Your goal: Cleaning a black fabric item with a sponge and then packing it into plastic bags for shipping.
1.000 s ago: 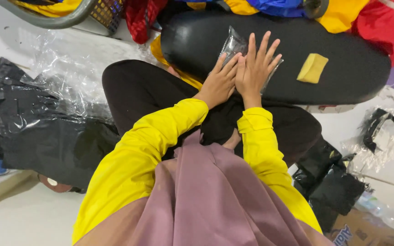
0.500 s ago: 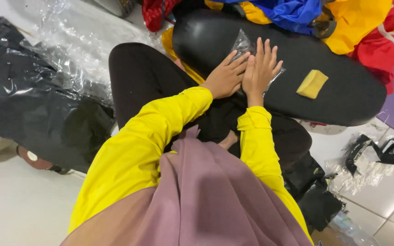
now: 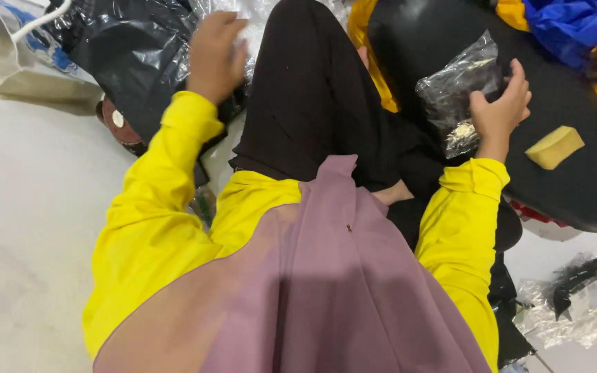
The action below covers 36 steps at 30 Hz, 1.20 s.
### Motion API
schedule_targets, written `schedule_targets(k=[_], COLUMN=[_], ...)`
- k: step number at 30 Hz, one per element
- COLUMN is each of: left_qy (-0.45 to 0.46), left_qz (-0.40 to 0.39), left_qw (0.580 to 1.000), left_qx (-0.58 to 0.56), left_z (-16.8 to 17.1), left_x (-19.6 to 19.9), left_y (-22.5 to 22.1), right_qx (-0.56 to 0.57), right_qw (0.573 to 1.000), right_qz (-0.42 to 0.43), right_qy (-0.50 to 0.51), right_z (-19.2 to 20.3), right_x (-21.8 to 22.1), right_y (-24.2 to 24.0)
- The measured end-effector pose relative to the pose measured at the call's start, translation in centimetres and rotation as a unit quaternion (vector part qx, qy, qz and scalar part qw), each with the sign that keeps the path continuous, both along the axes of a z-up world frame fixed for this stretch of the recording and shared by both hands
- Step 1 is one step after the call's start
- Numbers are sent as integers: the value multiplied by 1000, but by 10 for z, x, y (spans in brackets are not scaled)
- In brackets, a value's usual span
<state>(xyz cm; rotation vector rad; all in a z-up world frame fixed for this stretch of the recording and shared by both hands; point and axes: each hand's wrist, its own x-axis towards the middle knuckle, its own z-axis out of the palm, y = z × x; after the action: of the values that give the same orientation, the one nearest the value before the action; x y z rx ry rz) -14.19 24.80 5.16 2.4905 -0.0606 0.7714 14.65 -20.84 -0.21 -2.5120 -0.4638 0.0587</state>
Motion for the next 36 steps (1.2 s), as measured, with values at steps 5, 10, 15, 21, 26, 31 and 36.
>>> schedule_targets(k=[5,10,15,21,26,31,36], left_qy=[381,293,360,275,380,286,59], left_qz=[349,209,113,181,212,304,298], left_qw=[856,924,897,873,861,900,953], left_qx=[-20,131,231,360,264,129,14], left_z=[-24,-94,-162,-196,-143,-129,-35], left_x=[-125,-169,-154,-149,-148,-144,-50], left_y=[49,28,-2,21,20,40,3], right_qx=[51,-34,-110,-126,-190,-260,-245], right_qw=[994,924,906,981,976,963,966], right_qz=[39,-55,-58,5,12,18,33], right_qy=[-84,-378,-405,-147,-104,-67,-72], right_z=[26,69,-5,-4,-20,-17,-21], right_x=[-9,-59,-81,-95,-83,-79,-75], right_y=[-18,1,-1,3,2,4,-2])
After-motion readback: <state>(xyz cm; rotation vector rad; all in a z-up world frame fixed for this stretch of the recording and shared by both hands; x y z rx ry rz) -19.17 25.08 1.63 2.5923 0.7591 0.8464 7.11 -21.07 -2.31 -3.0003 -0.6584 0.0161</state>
